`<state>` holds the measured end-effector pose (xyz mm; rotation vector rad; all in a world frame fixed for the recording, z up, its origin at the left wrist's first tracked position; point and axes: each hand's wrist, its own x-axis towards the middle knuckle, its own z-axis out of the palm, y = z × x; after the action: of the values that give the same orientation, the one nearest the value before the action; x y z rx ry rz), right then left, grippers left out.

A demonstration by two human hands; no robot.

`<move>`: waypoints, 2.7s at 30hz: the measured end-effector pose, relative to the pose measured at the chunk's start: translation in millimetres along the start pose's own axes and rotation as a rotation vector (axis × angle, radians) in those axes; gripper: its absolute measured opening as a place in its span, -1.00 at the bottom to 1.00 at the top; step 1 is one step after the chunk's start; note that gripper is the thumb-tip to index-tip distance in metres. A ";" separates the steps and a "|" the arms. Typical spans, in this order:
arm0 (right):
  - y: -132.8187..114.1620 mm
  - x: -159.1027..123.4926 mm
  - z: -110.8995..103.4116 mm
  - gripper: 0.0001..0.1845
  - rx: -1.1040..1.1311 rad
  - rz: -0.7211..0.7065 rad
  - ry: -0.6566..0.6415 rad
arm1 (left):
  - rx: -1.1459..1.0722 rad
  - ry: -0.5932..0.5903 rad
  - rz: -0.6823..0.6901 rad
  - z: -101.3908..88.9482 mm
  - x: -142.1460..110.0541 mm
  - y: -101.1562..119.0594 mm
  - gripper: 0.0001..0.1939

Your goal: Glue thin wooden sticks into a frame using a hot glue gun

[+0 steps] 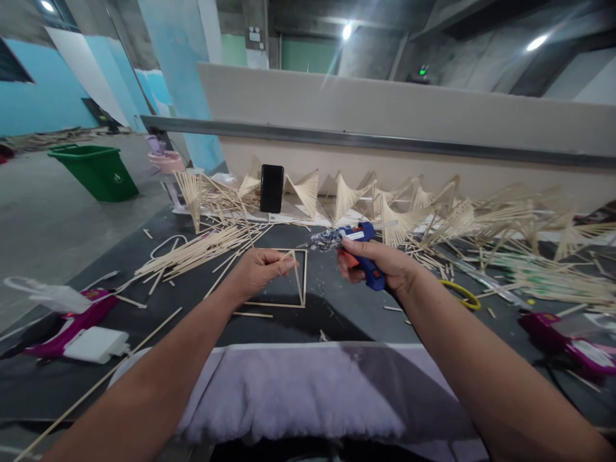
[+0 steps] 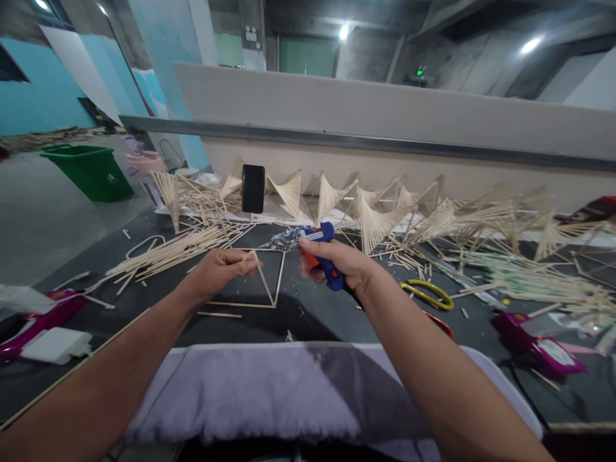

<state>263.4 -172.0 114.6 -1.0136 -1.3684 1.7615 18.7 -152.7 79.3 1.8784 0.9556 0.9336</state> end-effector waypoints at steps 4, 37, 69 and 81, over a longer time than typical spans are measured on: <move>-1.9 3.3 1.8 -0.60 -0.013 0.031 -0.039 | -0.005 -0.010 -0.002 0.3 0.2 1.2 -0.68; -1.8 -0.7 -0.6 -0.62 -0.074 -0.004 -0.059 | -0.028 -0.006 -0.011 0.4 0.9 0.3 -0.71; 86.4 -7.7 -57.9 -0.46 -1.693 0.036 0.385 | -0.003 0.008 -0.017 0.8 1.4 -1.0 -0.72; 28.5 -7.1 32.4 -0.80 -1.140 -0.499 0.401 | 0.006 -0.003 -0.026 0.6 0.0 3.0 -0.70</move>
<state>236.8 -198.9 92.7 -1.2973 -2.1133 0.2819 20.0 -154.0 81.7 1.8680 0.9796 0.9136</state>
